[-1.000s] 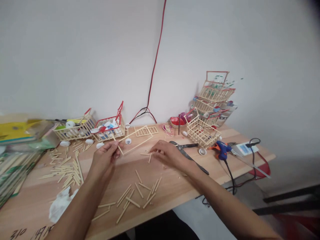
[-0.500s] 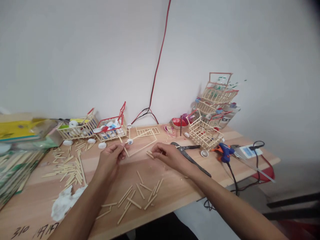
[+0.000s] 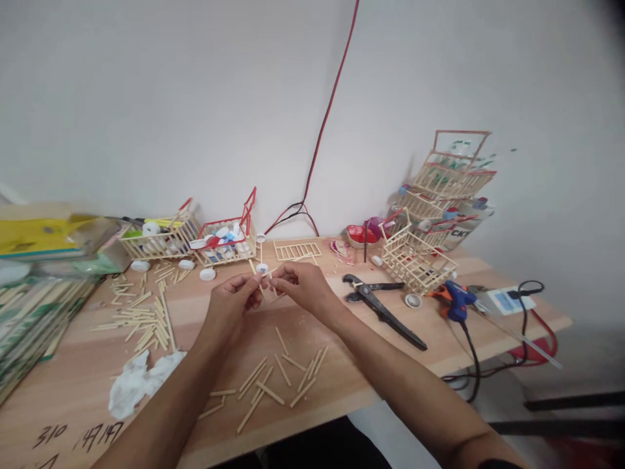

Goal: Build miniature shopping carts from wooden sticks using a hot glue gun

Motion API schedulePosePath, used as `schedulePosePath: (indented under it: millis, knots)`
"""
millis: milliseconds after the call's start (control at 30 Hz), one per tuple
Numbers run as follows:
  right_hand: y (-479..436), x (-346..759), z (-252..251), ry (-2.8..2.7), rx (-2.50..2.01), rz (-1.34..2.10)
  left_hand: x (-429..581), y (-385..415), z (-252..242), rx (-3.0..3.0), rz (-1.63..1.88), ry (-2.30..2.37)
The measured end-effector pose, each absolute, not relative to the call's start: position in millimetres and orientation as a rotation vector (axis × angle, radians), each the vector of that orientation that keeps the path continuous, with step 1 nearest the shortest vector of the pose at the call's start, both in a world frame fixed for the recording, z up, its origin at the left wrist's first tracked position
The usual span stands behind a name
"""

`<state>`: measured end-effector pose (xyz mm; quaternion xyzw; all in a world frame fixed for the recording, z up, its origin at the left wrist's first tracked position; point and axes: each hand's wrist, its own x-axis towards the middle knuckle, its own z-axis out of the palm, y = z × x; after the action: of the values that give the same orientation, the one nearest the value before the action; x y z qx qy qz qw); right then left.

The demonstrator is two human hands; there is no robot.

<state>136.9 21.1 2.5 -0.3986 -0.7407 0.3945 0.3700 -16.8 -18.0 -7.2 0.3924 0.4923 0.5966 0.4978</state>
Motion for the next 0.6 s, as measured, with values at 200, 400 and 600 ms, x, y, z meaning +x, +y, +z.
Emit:
schedulePosePath:
  millis: [200,400,600]
  knots:
    - [21.3,134.0,-4.3,-1.986,-1.127,0.760,-16.4,-18.3,-8.0,0.984,1.469,1.244]
    - [21.4,133.7,-10.8,-1.997,-1.086,0.759,-15.7,-18.1,-8.8,1.018,1.412,1.268]
    - [21.7,135.0,-12.3,-2.023,-1.115,0.746,-16.2,-15.9,-13.8,1.007,1.394,1.264]
